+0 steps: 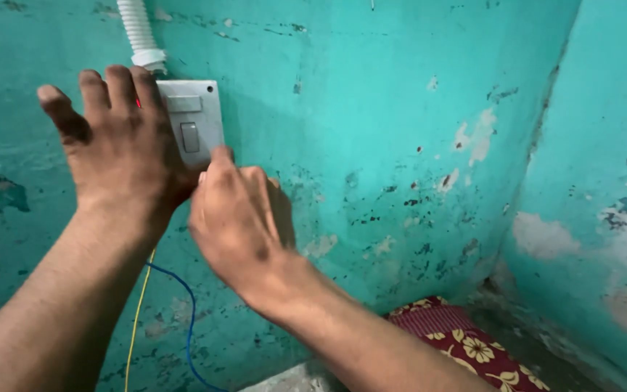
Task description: Installing and wiring an electrical switchboard onto a wall.
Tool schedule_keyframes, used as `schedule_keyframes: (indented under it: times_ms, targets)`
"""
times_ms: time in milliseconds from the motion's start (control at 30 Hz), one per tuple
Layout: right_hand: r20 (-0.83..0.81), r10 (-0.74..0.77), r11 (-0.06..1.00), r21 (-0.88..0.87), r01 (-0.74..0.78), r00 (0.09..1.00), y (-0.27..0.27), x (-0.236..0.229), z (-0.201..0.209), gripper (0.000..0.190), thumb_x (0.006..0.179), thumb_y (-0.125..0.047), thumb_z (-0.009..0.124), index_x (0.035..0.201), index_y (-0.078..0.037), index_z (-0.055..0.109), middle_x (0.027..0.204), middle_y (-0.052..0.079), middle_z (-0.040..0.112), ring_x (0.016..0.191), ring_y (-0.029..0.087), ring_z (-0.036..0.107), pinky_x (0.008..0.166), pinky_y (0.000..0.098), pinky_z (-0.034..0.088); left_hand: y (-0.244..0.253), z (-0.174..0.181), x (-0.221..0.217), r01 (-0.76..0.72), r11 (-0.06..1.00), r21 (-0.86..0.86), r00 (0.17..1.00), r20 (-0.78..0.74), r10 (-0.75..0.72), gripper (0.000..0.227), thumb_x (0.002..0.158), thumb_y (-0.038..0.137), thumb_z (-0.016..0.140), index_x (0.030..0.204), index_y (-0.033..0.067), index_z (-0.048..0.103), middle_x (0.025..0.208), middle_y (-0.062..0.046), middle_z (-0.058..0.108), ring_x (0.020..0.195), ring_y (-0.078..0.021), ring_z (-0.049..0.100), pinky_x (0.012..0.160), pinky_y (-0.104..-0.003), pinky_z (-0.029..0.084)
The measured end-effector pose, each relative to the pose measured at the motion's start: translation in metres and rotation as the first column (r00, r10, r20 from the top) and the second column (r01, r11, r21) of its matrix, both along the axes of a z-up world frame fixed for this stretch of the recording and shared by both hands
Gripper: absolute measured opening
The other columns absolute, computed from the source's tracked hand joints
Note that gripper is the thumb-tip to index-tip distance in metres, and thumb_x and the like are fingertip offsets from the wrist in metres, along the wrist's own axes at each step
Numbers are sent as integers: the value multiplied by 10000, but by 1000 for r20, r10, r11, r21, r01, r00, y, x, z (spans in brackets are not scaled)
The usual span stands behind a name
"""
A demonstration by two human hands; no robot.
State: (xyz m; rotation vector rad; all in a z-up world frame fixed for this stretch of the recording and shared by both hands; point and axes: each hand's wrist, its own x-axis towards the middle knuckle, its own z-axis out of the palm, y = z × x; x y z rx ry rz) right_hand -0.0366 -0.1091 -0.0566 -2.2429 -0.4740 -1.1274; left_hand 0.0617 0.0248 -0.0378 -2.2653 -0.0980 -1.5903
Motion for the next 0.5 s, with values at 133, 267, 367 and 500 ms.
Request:
schedule_keyframes:
  times_ms: [133,267,367,500]
  targets:
    - [132,95,955,267,-128,987,10,42,-31,243,940,-150,554,1064,56,592,843,252,710,766,411,716,674,490,567,4,1,-5,77,996,-43,995,-57,-79,1365,630,1002,576,1492,-48,443,1381,-210,516,1368,-367,422,1092,-620,151]
    - [-24,409,649,710,-273,912,5,46,-26,148,977,-178,537,960,-32,522,716,92,586,578,244,546,498,408,447,5,4,-13,190,977,-100,978,-67,-197,1373,553,916,671,1468,-81,442,1377,-230,509,1360,-384,418,1099,-644,157]
    - [-63,904,71,997,-3,424,-3,67,-26,208,1017,-222,498,850,-122,425,611,-21,415,443,120,314,390,324,285,7,-1,-9,223,970,-101,972,-50,-228,1349,521,835,736,1467,-81,444,1382,-225,506,1357,-375,416,1097,-642,168]
    - [141,963,-155,987,44,229,-12,93,-25,221,957,-181,521,762,-153,423,536,-43,352,389,100,259,341,295,249,10,-3,2,145,988,-49,989,8,-145,1314,562,841,732,1493,-43,453,1374,-209,515,1352,-359,421,1084,-619,178]
